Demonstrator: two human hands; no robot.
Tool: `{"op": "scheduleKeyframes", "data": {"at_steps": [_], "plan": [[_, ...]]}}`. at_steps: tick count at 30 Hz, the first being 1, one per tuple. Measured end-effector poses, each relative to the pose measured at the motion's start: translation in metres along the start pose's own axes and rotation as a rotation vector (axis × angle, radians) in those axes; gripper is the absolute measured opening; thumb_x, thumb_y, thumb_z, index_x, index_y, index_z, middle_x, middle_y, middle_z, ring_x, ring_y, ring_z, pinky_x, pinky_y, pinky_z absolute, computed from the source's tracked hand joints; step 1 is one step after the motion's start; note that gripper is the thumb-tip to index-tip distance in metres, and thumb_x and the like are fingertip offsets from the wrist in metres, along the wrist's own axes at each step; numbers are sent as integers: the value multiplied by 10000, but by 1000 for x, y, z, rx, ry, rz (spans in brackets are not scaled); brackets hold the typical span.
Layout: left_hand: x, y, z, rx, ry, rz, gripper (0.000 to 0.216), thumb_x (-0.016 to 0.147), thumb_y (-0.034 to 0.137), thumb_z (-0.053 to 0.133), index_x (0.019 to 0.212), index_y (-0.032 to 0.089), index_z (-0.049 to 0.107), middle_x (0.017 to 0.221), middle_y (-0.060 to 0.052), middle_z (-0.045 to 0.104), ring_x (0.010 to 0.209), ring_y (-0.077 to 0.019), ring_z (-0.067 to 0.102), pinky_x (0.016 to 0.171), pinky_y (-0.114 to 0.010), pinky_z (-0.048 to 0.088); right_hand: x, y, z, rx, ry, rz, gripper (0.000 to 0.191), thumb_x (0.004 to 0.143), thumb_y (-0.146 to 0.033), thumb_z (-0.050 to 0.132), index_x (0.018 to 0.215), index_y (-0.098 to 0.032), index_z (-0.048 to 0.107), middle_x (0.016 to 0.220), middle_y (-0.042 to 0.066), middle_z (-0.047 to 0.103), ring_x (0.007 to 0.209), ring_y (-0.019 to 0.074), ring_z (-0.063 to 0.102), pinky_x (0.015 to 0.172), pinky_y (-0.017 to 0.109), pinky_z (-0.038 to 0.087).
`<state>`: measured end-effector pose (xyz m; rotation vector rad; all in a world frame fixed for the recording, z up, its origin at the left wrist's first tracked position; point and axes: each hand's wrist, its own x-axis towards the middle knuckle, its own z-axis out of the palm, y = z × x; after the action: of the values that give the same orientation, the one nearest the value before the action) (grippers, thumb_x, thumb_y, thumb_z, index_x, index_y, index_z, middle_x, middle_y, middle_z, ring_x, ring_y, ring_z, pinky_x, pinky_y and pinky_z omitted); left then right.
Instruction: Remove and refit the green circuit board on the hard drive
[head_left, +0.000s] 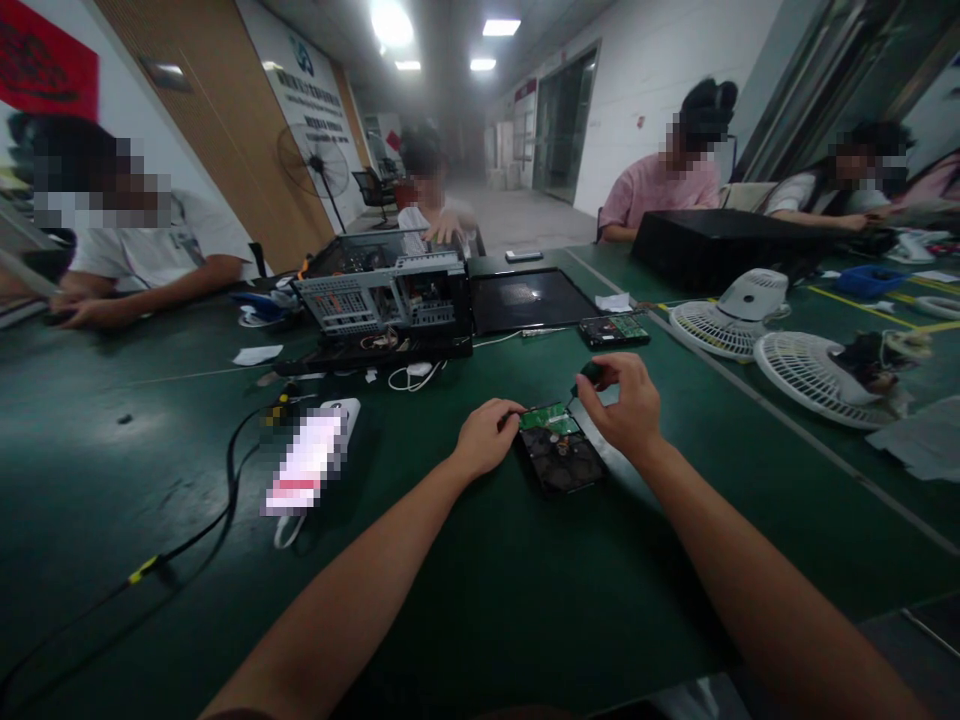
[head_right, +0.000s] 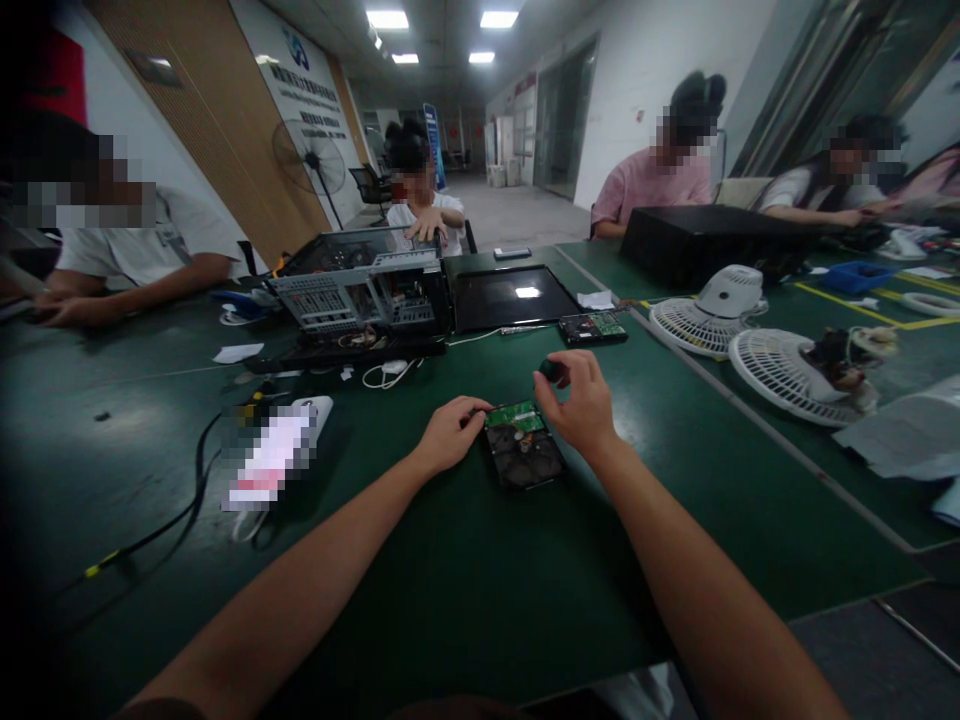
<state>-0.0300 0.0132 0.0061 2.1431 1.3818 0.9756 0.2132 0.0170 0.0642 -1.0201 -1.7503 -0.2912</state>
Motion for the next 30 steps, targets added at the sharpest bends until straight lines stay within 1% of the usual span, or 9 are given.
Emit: {"op": "scheduleKeyframes", "data": {"at_steps": [3,7,9,13,16,19,21,25,30], "plan": [[0,0,0,-3,-4,-3,250,961,214,542,1114,268,732,1080,-26,711,957,-193,663,868,-327,530,1,0,0,23,-7,-7,335,879,-304,692,1175,-251,543,981,47,592,736,179,610,733,391,578],[0,1,-1,-7,-6,-1,254,962,209,541,1121,268,730,1090,-28,711,988,-197,664,881,-327,528,1,-2,0,56,-23,-14,323,902,-256,642,1209,-249,541,991,58,585,763,187,620,750,400,581],[0,1,-1,-7,-8,1,255,966,208,536,1122,265,730,1089,-31,711,987,-197,664,883,-326,528,1,-2,0,48,-4,-9,317,897,-254,652,1195,-242,544,998,60,582,757,184,622,746,401,583],[0,1,-2,-4,-8,0,256,968,206,534,1121,265,730,1090,-28,710,977,-196,663,880,-329,528,0,0,1,30,40,34,322,876,-305,700,1147,-237,540,1058,72,580,742,173,625,700,389,593],[0,1,-1,-3,-9,0,257,966,201,537,1123,266,729,1094,-27,711,991,-196,661,885,-330,527,-1,3,2,45,26,40,322,886,-307,684,1162,-240,532,1140,97,604,803,191,654,706,393,606],[-1,0,-1,-9,-3,-2,258,968,195,533,1119,263,730,1089,-26,710,974,-190,663,872,-324,527,-2,4,4,89,16,7,324,900,-263,652,1194,-240,516,1242,123,628,912,220,685,726,394,622],[-1,-1,0,-16,3,8,257,970,195,532,1120,262,730,1080,-23,709,956,-185,663,854,-318,526,-3,4,5,98,26,-11,330,900,-246,652,1197,-239,510,1268,126,643,944,226,696,740,396,628],[0,-3,1,-15,12,25,250,970,194,538,1115,265,729,1063,-16,709,938,-179,660,835,-311,523,-2,4,5,61,38,-7,310,895,-272,676,1169,-237,536,1199,107,675,914,219,703,739,392,629],[0,-5,2,-8,20,32,236,961,185,556,1094,263,734,1049,-14,715,944,-182,660,847,-311,523,1,7,2,31,47,-34,277,881,-270,702,1129,-239,583,1102,81,660,809,186,678,731,375,618]]}}
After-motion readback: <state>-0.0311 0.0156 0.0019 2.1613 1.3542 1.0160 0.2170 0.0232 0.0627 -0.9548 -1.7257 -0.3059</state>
